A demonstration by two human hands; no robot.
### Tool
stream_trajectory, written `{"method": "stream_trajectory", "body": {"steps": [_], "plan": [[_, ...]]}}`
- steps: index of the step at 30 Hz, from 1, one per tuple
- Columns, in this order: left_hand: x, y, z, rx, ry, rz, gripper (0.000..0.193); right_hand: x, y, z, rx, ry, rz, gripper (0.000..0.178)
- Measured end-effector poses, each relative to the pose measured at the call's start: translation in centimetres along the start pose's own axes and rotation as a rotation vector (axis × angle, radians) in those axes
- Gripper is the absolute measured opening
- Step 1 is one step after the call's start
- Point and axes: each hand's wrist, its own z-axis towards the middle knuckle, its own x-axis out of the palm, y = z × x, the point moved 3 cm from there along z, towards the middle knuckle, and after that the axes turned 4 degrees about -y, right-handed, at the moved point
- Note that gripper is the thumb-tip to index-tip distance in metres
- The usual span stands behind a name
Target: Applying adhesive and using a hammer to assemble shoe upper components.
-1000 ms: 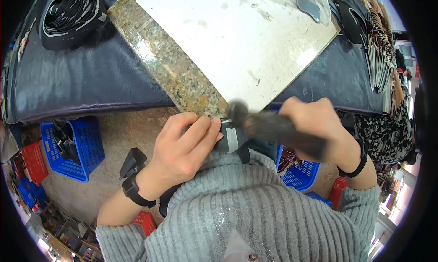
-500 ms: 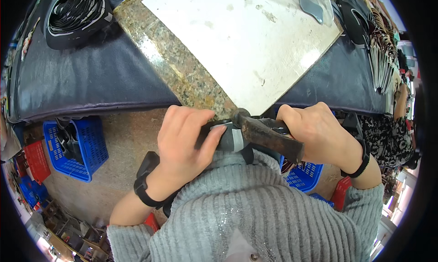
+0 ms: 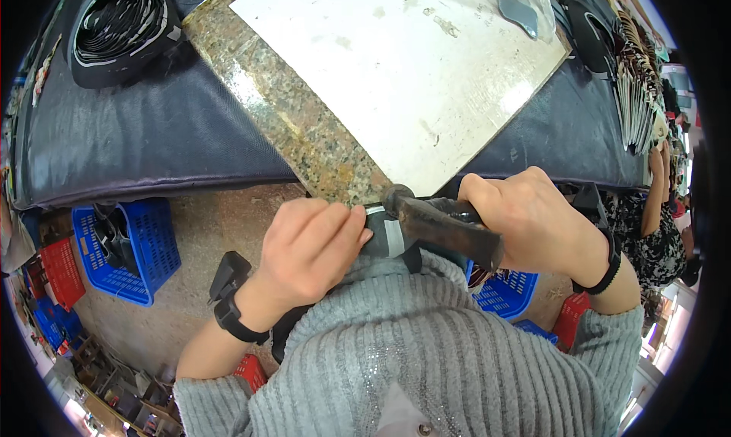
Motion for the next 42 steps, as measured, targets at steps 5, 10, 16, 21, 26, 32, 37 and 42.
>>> {"method": "stream_trajectory", "body": {"steps": [5, 10, 16, 21, 26, 32, 37, 42], "plan": [[-0.1, 0.4, 1.1, 0.023, 0.135, -0.076, 0.042, -0.7, -0.1, 0.4, -0.031, 0.034, -0.021, 0.037], [-0.3, 0.2, 0.7, 0.057, 0.135, -0.026, 0.04, -1.3, -0.5, 0.5, -0.018, 0.058, -0.035, 0.037], [-0.1, 0.2, 0.8, 0.069, 0.114, -0.034, 0.03, -0.8, 0.4, 0.6, 0.001, 0.033, -0.012, 0.034], [-0.1, -0.1, 0.6, 0.041, 0.107, -0.032, 0.036, -0.8, 0.5, 0.0, 0.008, -0.087, 0.082, 0.037], [-0.5, 1.1, -0.2, -0.201, 0.085, -0.225, 0.038, 0.1, -0.1, 0.0, 0.001, 0.021, -0.008, 0.037], [-0.4, 0.6, -0.3, 0.053, 0.056, -0.042, 0.041, 0.0, -0.3, 0.1, -0.002, 0.044, -0.022, 0.038], [-0.4, 0.7, 0.0, 0.068, 0.083, -0.022, 0.036, -0.3, 0.2, 0.4, -0.027, -0.059, 0.034, 0.038], [-0.6, 0.8, -0.2, 0.008, 0.061, -0.069, 0.029, 0.3, 0.6, 0.6, -0.044, 0.031, 0.0, 0.038]]}}
